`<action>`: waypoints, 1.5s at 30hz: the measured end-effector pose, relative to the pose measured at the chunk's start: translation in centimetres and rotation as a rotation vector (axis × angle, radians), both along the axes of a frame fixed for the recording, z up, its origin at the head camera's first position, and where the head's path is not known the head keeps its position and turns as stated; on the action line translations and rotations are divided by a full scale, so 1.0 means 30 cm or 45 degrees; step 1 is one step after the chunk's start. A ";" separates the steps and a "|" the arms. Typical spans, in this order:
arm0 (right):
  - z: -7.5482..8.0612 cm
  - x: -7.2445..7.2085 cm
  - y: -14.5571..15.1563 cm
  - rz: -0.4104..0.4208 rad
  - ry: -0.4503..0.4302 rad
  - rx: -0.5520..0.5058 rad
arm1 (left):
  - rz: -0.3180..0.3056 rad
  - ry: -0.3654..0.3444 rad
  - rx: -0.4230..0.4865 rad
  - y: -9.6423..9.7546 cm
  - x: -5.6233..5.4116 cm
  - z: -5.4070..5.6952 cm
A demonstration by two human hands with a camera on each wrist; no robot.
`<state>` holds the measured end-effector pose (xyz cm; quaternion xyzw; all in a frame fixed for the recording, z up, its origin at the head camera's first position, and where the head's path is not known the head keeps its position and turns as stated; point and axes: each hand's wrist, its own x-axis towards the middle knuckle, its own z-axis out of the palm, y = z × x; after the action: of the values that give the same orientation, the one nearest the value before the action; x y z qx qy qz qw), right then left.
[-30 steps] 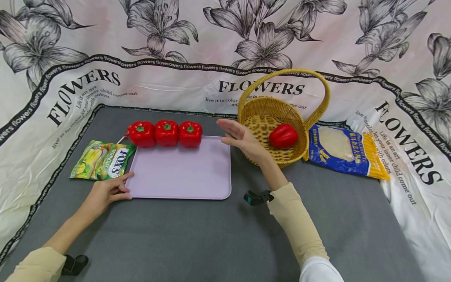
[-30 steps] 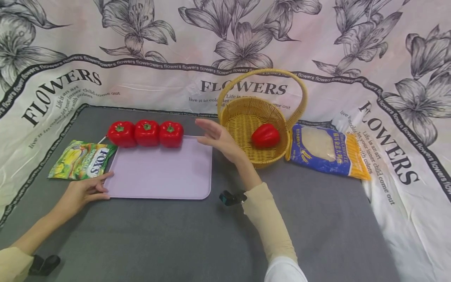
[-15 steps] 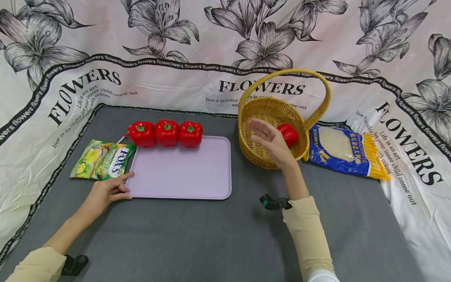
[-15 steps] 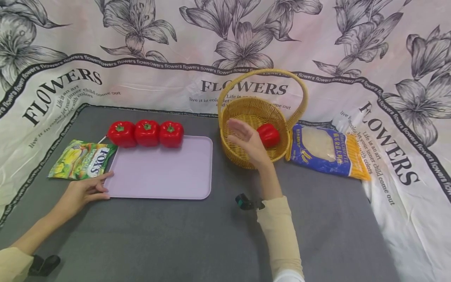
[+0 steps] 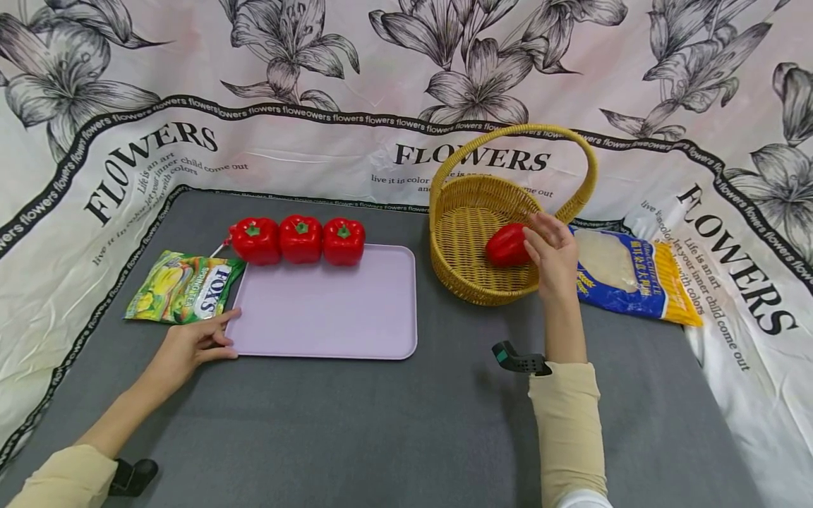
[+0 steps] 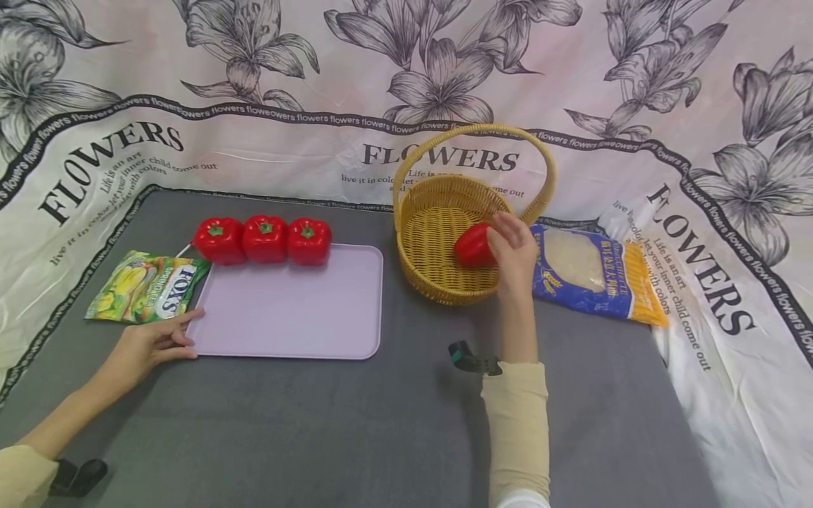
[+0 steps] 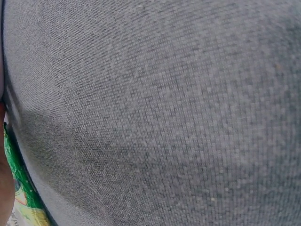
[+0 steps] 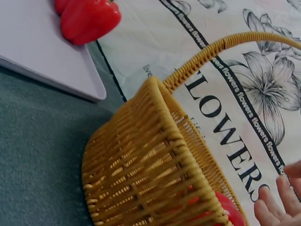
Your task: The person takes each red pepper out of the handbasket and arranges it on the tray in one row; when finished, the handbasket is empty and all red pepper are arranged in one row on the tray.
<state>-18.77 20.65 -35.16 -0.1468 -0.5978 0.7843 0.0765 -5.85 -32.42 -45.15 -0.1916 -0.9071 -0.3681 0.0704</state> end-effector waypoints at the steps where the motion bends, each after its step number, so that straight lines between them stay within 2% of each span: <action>1: 0.003 0.000 0.004 -0.044 -0.028 -0.017 | 0.001 -0.001 -0.003 -0.001 0.000 0.000; 5: 0.003 -0.001 0.014 -0.187 -0.120 -0.035 | -0.004 -0.019 -0.002 0.000 0.005 0.003; 9: -0.005 -0.002 0.017 -0.229 -0.210 0.053 | -0.001 -0.030 0.002 0.001 0.008 0.005; 15: -0.009 -0.021 0.013 -0.064 -0.350 0.276 | 0.001 -0.039 0.004 0.002 0.009 0.004; 19: -0.016 -0.052 0.012 0.042 -0.414 0.332 | -0.003 -0.040 0.012 0.003 0.010 0.001; 24: -0.047 -0.090 0.014 0.091 -0.460 0.332 | -0.011 -0.042 0.013 0.004 0.009 -0.001; 31: -0.094 -0.120 0.008 0.142 -0.513 0.465 | -0.004 -0.040 0.007 0.004 0.006 0.002; 35: -0.099 -0.125 0.006 0.162 -0.525 0.455 | -0.014 -0.045 0.014 0.006 0.003 0.005; 37: -0.098 -0.127 0.006 0.211 -0.521 0.441 | -0.010 -0.041 0.015 0.006 0.003 0.007; 40: -0.094 -0.127 0.004 0.342 -0.511 0.434 | -0.005 -0.034 0.020 0.004 0.004 0.011; 42: -0.092 -0.126 0.002 0.436 -0.511 0.398 | -0.006 -0.030 0.021 0.004 0.005 0.012; 45: -0.090 -0.124 -0.006 0.523 -0.531 0.298 | -0.009 -0.027 0.022 0.004 0.005 0.012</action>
<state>-22.49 20.48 -37.85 -0.1708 -0.7040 0.6623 -0.1915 -5.70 -32.31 -44.79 -0.1903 -0.9038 -0.3783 0.0613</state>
